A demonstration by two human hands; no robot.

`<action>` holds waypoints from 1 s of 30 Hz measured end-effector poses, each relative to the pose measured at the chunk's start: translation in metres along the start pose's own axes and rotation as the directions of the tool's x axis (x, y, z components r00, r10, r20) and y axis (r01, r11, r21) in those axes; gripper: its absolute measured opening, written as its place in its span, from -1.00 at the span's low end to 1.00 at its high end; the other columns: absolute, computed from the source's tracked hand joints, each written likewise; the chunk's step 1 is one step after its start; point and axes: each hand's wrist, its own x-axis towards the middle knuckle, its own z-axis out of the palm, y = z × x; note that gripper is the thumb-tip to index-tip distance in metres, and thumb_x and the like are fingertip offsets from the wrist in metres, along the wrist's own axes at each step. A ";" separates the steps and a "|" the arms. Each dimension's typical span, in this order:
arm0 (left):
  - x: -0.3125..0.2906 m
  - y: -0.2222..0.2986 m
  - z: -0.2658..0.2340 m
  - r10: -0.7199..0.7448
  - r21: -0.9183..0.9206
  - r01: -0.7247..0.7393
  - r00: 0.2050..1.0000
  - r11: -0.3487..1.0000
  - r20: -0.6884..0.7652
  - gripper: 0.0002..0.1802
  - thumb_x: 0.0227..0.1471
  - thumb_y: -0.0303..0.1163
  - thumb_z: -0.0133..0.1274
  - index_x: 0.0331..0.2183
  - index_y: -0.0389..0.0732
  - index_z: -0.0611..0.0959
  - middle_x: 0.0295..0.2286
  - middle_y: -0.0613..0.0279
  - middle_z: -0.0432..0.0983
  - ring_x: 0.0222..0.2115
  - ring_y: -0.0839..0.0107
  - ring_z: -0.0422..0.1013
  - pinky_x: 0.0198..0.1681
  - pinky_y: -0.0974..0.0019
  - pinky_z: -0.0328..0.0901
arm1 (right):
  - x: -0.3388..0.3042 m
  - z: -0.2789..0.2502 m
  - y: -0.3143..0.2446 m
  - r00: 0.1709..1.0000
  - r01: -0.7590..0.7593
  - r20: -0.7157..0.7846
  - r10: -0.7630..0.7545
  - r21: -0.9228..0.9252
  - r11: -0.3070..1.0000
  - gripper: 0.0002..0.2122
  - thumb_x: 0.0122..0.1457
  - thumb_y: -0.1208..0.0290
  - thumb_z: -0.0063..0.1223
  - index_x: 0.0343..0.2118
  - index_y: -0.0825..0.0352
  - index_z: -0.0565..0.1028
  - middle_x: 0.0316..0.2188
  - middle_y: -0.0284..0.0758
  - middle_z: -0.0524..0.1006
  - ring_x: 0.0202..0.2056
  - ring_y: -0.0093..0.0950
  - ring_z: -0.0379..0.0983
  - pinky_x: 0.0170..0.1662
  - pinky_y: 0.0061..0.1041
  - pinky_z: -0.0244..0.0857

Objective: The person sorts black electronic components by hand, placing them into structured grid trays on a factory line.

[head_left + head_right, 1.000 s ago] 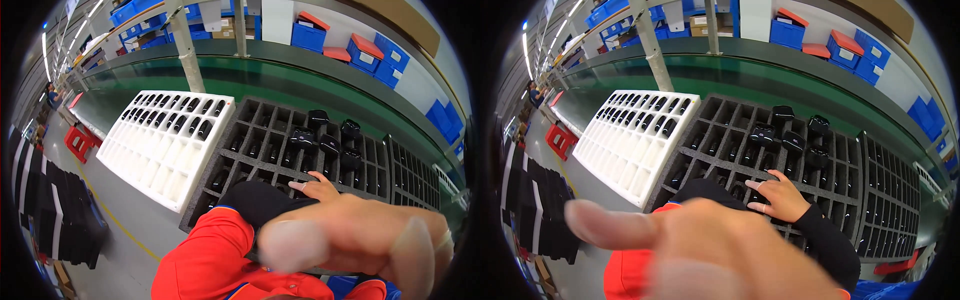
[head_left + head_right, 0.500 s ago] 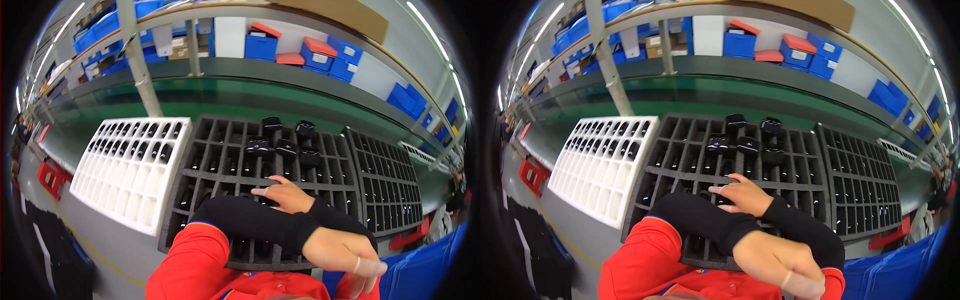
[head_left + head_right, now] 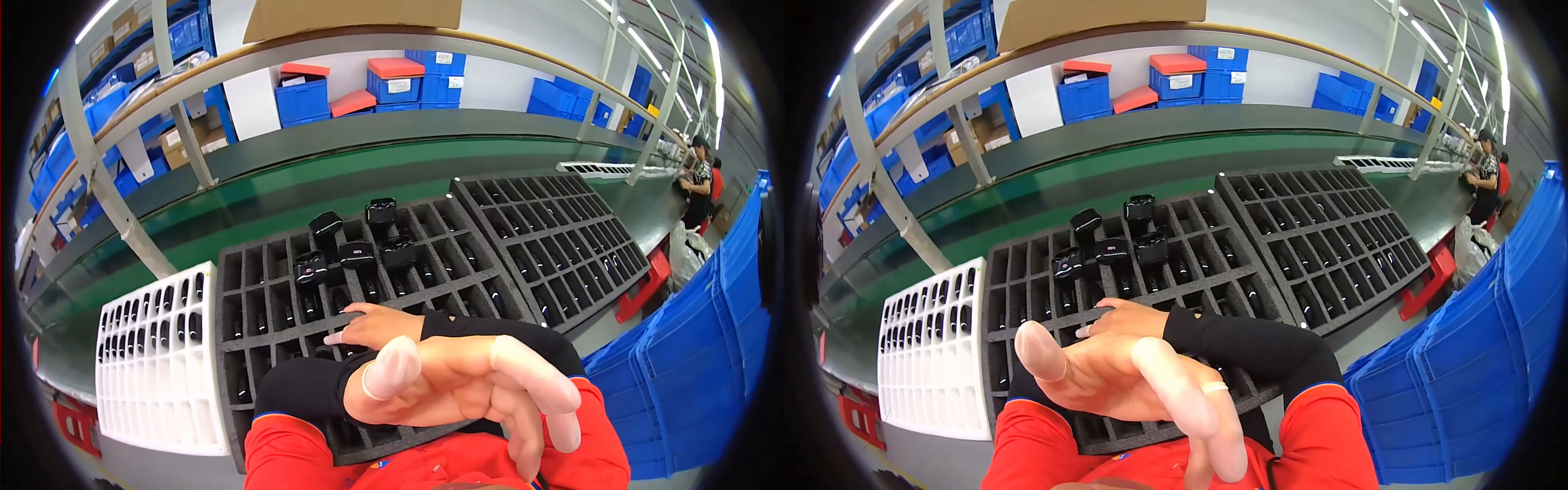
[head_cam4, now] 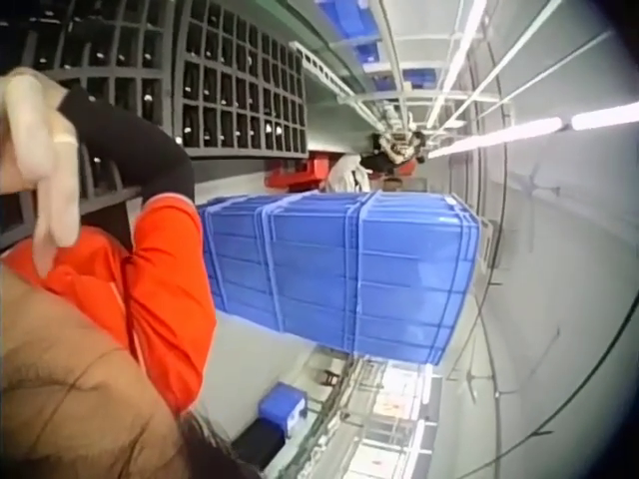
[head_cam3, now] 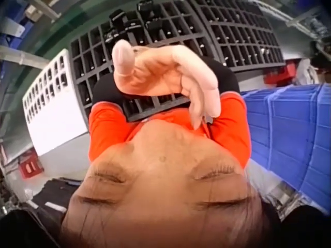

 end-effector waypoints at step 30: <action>-0.011 -0.021 0.008 -0.037 -0.302 0.053 0.998 0.952 0.059 -0.04 -0.02 0.33 -0.38 0.02 -0.42 0.24 -0.21 -0.11 0.37 -0.31 0.28 0.38 -0.16 0.25 0.23 | 0.000 -0.006 -0.003 0.987 0.020 -0.157 -0.042 -0.136 0.991 -0.51 0.03 0.14 0.02 0.00 0.26 0.30 -0.43 -0.29 0.47 -0.29 -0.38 0.40 0.11 -0.16 -0.05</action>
